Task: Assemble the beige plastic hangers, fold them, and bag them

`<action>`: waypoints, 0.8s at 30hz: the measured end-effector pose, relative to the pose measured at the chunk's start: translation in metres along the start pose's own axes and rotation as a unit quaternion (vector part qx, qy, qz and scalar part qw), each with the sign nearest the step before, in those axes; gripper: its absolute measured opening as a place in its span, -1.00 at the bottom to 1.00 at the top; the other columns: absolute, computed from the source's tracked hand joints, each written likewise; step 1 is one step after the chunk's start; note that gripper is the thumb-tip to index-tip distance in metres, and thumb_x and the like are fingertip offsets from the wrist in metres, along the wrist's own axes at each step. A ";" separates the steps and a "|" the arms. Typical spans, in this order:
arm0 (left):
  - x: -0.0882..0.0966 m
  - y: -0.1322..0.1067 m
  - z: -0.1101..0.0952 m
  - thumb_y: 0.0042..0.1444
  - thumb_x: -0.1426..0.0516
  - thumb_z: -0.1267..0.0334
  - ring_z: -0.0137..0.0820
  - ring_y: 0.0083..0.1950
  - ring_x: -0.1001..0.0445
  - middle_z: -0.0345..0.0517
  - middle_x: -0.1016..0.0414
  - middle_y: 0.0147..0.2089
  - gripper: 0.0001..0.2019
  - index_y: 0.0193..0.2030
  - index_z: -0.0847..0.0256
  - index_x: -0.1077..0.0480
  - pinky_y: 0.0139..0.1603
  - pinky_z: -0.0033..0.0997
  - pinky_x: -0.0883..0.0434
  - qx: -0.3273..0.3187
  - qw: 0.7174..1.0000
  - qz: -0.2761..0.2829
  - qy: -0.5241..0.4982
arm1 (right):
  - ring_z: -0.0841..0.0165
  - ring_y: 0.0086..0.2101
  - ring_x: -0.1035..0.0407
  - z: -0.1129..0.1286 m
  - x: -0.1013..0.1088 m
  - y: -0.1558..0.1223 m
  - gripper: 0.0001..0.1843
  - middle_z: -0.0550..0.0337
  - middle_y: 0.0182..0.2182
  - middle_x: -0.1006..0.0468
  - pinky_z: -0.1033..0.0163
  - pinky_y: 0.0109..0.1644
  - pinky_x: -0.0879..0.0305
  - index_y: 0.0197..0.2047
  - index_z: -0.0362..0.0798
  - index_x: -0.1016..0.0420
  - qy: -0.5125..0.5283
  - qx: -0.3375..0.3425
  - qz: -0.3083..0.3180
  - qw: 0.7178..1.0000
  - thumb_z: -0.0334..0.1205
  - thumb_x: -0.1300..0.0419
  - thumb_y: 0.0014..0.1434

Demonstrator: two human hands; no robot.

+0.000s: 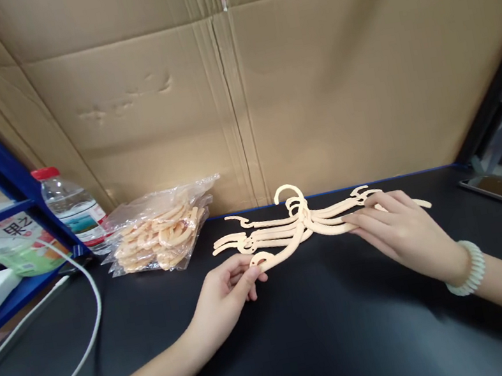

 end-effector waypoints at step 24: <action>0.006 0.001 0.002 0.12 -0.15 0.01 -0.47 -0.51 -0.33 -0.10 -0.54 -0.37 -0.70 -0.27 0.25 -0.43 -0.45 -0.44 -0.34 0.017 0.998 -0.047 -0.038 | 0.18 -0.07 -0.45 -0.012 -0.010 -0.008 -0.88 -0.03 0.00 -0.47 0.04 -0.06 -0.46 -0.21 -0.03 -0.39 0.194 -0.109 -0.013 0.975 -0.30 -0.03 0.30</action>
Point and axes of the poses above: each hand's wrist, its own y-axis towards the middle knuckle, its own x-axis out of the back of the hand, z = x × y, the point moved 6 cm from there along y, towards the middle knuckle
